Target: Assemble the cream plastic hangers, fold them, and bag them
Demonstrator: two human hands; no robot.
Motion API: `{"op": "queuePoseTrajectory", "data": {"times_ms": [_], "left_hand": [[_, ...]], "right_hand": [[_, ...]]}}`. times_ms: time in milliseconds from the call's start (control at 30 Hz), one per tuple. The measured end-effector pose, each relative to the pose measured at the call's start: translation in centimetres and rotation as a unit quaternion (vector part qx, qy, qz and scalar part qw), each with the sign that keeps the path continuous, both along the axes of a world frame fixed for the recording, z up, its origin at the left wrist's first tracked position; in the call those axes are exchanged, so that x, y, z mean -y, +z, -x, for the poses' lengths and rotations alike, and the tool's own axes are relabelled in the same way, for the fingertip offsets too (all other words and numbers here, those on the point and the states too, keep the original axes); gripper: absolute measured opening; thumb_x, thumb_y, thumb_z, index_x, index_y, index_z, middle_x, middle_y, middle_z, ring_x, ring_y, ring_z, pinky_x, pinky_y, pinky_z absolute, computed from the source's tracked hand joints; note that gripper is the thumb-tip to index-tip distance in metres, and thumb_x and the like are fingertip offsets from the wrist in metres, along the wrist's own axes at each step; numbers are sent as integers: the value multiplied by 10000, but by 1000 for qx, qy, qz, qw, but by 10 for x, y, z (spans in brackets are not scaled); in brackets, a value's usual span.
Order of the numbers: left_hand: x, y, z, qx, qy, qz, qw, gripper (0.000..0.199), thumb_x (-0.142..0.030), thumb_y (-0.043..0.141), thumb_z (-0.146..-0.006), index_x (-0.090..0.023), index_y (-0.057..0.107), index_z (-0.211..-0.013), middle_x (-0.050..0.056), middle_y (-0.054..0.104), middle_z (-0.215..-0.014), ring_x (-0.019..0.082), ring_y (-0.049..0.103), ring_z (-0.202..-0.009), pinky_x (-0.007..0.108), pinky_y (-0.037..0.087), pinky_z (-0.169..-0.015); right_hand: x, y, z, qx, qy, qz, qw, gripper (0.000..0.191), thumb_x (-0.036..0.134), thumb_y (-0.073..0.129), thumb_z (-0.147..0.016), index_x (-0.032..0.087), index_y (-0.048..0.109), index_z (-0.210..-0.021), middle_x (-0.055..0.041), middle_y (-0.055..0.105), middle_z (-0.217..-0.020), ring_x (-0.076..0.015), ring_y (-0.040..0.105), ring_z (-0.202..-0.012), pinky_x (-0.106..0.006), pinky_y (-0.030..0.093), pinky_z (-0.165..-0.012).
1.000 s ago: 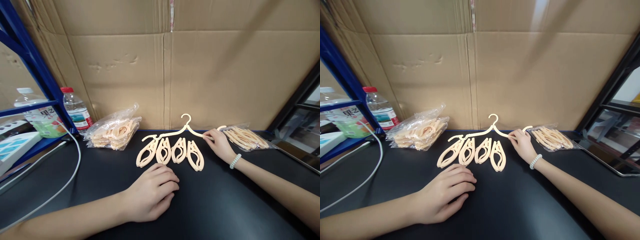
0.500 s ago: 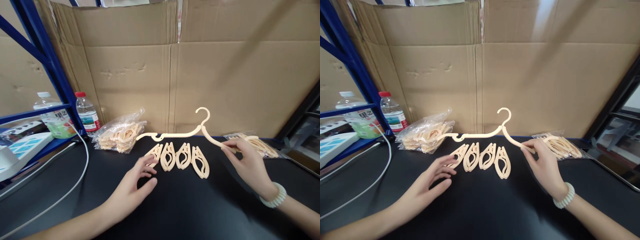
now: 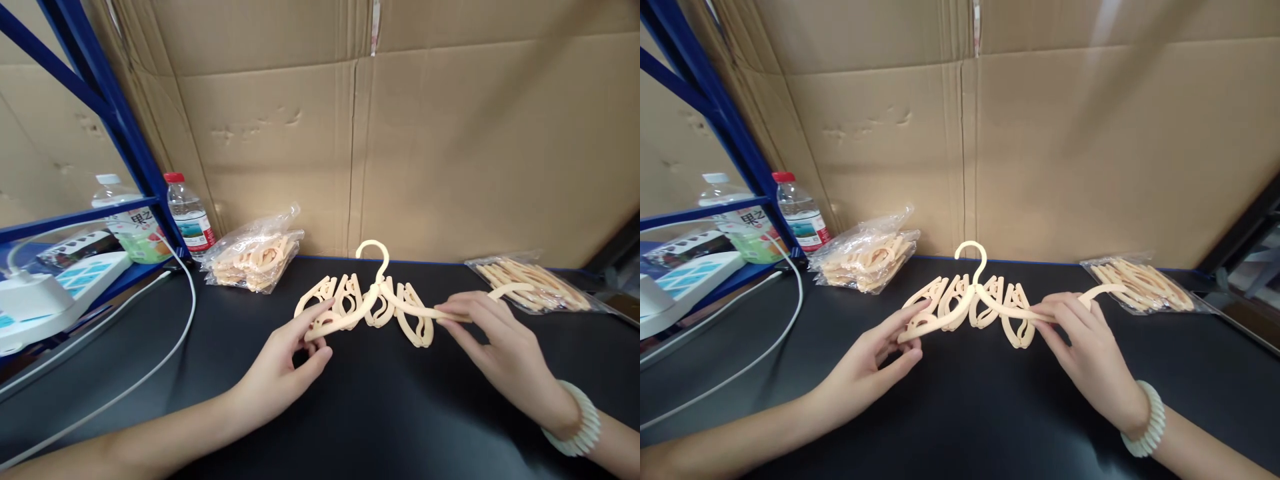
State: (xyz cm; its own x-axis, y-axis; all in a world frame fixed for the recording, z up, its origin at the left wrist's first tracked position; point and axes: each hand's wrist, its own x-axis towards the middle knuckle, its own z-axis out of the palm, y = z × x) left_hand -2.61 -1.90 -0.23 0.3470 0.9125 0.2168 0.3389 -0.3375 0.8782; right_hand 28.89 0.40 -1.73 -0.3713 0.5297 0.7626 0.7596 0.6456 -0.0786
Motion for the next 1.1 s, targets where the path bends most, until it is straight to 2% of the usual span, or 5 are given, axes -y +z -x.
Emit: {"op": "queuePoseTrajectory", "data": {"times_ms": [500,733,867,967,1100], "left_hand": [[-4,-1,-1,24,5,58,998,312,-341,504,-906,-165,597,-1146,-9,569,-666,153,564,-647,273,431,-651],[0,8,-3,51,2,69,996,265,-359,525,-901,-179,609,-1077,-14,554,-649,151,547,-611,280,440,-642],[2,10,-4,62,2,65,996,268,-363,530,-903,-178,603,-1082,-11,564,-647,153,541,-613,276,437,-629],[2,10,-3,78,14,55,995,266,-363,539,-906,-179,597,-1090,-13,571,-652,146,538,-618,268,434,-637],[0,10,1,88,50,51,994,210,-352,580,-898,-188,612,-1025,-17,588,-665,132,536,-647,250,421,-671]], "right_hand": [[6,2,2,127,85,-24,988,316,46,531,-905,153,588,-1197,-190,326,-1461,-334,410,-1311,-393,561,-852],[10,2,4,88,120,12,989,724,-49,446,-875,316,309,-1486,-59,28,-1611,-361,259,-1417,-506,474,-1037],[9,6,4,-9,92,47,995,648,58,522,-906,315,336,-1472,-106,302,-1543,-295,515,-1266,-454,524,-985],[5,8,1,-96,47,108,988,469,233,623,-896,253,511,-1350,-92,655,-1204,-249,675,-1009,-425,558,-924],[-2,11,-5,-238,99,244,935,316,350,720,-822,228,659,-1107,-65,724,-959,-225,697,-842,-363,596,-778]]}}
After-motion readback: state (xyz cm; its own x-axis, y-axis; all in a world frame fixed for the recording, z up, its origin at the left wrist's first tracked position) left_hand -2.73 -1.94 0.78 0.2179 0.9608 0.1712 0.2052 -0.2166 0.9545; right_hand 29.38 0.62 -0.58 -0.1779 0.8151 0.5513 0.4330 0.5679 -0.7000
